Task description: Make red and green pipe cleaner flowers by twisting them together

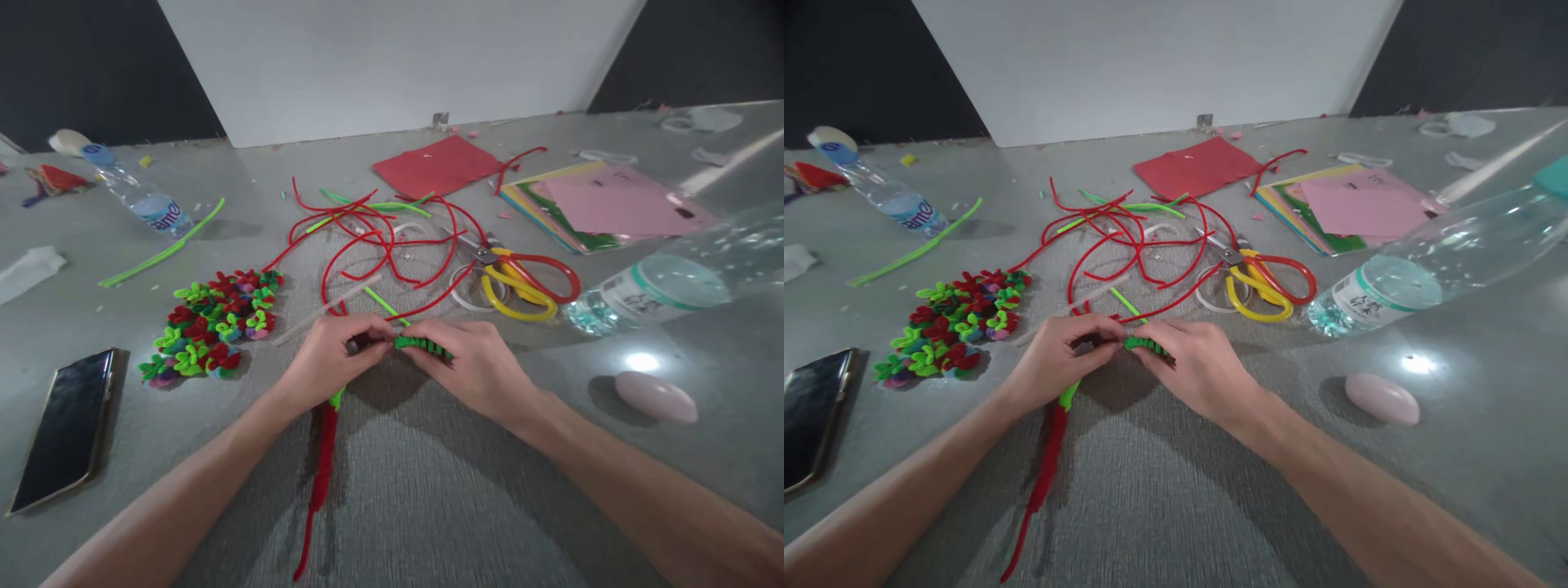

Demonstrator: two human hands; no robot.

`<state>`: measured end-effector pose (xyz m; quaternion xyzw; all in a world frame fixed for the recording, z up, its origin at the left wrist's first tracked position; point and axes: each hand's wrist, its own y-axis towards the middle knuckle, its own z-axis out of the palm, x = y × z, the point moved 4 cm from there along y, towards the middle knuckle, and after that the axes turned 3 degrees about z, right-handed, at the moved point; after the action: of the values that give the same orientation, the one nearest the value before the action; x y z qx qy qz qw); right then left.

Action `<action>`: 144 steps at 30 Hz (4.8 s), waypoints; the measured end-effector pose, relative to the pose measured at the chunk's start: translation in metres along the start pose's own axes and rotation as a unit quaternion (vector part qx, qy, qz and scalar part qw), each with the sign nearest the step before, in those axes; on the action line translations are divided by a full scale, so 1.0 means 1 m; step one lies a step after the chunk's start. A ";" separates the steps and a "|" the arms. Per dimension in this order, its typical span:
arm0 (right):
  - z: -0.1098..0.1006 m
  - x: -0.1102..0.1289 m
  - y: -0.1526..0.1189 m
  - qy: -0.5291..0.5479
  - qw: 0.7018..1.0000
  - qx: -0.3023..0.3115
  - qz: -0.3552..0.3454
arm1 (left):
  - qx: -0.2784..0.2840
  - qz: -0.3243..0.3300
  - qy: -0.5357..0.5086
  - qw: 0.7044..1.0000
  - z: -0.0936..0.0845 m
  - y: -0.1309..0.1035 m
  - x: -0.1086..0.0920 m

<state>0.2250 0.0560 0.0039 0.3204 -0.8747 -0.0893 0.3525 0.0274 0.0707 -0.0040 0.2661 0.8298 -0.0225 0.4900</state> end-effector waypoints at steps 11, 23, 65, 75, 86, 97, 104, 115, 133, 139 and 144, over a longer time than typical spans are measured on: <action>-0.007 -0.009 0.001 0.038 0.995 -0.064 0.069 | -0.065 -0.054 -0.099 0.992 -0.008 0.002 0.008; -0.015 -0.008 0.000 0.028 0.989 -0.129 0.073 | -0.076 -0.062 -0.134 0.986 -0.010 0.002 0.003; -0.011 -0.012 0.002 0.016 0.993 -0.096 0.067 | 0.010 -0.056 -0.086 0.995 -0.004 0.001 0.000; -0.008 -0.011 0.001 0.005 0.997 -0.064 0.044 | 0.059 -0.036 -0.065 0.995 0.002 0.002 0.002; -0.001 -0.003 0.001 0.000 0.998 -0.058 0.010 | 0.053 -0.029 -0.046 0.997 0.015 0.000 -0.014; 0.000 0.004 0.001 0.044 0.998 -0.027 -0.043 | 0.076 -0.040 -0.137 0.987 0.019 -0.005 -0.016; -0.004 -0.006 0.003 0.109 0.988 -0.070 0.080 | 0.014 -0.070 -0.180 0.981 0.011 -0.002 -0.005; -0.002 0.007 0.004 0.093 0.996 -0.007 -0.014 | 0.077 -0.110 -0.261 0.956 0.016 -0.002 -0.008; -0.011 0.002 0.006 0.038 0.996 -0.074 0.027 | 0.112 -0.135 -0.235 0.956 0.009 0.000 -0.008; -0.008 0.003 0.004 0.041 0.997 -0.066 0.006 | 0.096 -0.178 -0.287 0.936 0.013 -0.003 -0.007; -0.002 0.011 0.002 0.062 0.997 -0.041 -0.029 | 0.110 -0.158 -0.272 0.943 0.011 -0.001 -0.012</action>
<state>0.2197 0.0505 0.0125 0.3358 -0.8370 -0.1147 0.4165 0.0403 0.0612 -0.0007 0.1679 0.6888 -0.2620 0.6548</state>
